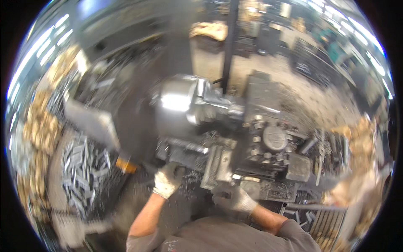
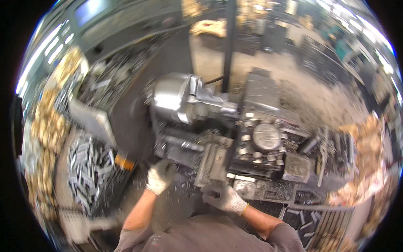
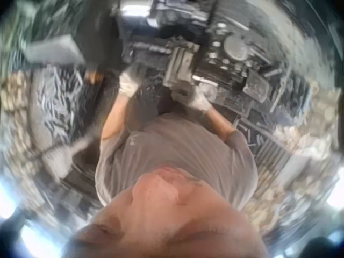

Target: The person operates a metal turning lathe, repeatedly loading cylindrical metal blanks into the chuck, starting the machine, and removing the finished parts. The person places the finished parts into a nearby wire basket.

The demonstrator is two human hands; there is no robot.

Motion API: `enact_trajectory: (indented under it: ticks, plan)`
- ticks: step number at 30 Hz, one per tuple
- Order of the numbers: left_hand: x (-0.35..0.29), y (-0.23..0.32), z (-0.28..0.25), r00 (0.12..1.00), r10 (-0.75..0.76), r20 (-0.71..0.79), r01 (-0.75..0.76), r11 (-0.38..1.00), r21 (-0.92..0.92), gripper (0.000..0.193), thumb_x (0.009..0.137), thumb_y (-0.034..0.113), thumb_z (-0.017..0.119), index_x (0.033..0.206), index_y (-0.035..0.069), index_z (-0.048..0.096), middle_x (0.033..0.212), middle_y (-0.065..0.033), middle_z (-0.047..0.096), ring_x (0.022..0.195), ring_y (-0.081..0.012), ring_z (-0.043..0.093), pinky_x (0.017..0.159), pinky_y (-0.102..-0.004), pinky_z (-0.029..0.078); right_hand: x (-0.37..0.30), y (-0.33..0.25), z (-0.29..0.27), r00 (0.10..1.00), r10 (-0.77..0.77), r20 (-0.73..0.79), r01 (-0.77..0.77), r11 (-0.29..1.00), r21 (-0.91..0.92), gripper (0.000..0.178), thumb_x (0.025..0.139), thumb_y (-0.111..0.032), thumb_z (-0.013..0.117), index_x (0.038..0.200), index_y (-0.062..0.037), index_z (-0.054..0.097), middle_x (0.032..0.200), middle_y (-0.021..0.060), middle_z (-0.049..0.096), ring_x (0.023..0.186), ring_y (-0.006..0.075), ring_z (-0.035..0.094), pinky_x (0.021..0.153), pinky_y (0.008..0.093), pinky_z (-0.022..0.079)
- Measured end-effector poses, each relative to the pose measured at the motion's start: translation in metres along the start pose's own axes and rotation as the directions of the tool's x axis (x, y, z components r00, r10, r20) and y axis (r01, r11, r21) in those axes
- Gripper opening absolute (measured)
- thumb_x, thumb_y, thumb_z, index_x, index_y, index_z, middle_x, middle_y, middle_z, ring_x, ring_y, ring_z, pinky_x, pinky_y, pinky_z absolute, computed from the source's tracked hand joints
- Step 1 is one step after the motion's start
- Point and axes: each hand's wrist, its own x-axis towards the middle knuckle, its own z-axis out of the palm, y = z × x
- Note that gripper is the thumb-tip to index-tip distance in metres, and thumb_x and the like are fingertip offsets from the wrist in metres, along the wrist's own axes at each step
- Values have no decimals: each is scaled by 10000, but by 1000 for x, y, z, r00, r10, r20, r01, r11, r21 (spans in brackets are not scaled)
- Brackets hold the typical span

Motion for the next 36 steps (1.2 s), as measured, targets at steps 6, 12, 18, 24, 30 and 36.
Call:
enact_trajectory:
  ticks: [6,12,18,24,30,36]
  plan:
    - [-411,-242,45,238,-969,-64,956,222,193,448,980,456,581,1205,122,779,1226,-226,761,1216,-415,708,1022,-479,560,35,5,87,937,-84,338,150,973,-176,301,936,-169,807,1205,-39,772,961,100,793,869,149,750,806,318,607]
    - [-827,-212,89,-530,-831,-166,827,-464,-318,413,991,329,557,1162,39,797,1186,-261,767,1144,-402,749,948,-496,605,36,-26,265,743,16,669,275,904,-327,372,900,-234,806,1208,-28,771,1030,146,811,933,205,779,851,346,608]
    - [-948,-82,173,-377,-915,-142,903,-398,163,207,942,128,663,1047,119,841,1133,-145,811,1027,-323,795,874,-474,633,-74,-80,481,244,-65,968,648,753,-113,376,925,-265,777,1223,-37,759,1051,164,811,927,247,799,868,354,623]
    - [-961,-9,305,-943,-331,-42,154,-320,-935,275,1028,143,544,1168,27,750,1218,-210,758,1108,-360,746,952,-463,598,-165,-117,600,-247,101,964,726,678,115,330,960,-343,722,1158,-91,802,1117,156,800,1025,295,783,932,369,601]
    - [-933,87,224,-658,586,473,-206,464,-862,632,1146,480,427,1394,-77,596,1405,-358,621,1242,-490,649,1090,-491,529,-241,-158,707,-534,85,841,740,528,417,322,948,-304,682,1169,-105,805,1087,165,799,1008,335,779,932,388,604]
    - [-978,165,208,-587,737,335,-133,320,-938,614,1124,514,468,1450,8,592,1407,-290,650,1244,-470,656,1040,-509,531,-310,-209,811,-715,19,699,602,524,602,316,935,-289,718,1163,-86,800,1074,178,795,999,332,784,903,392,614]
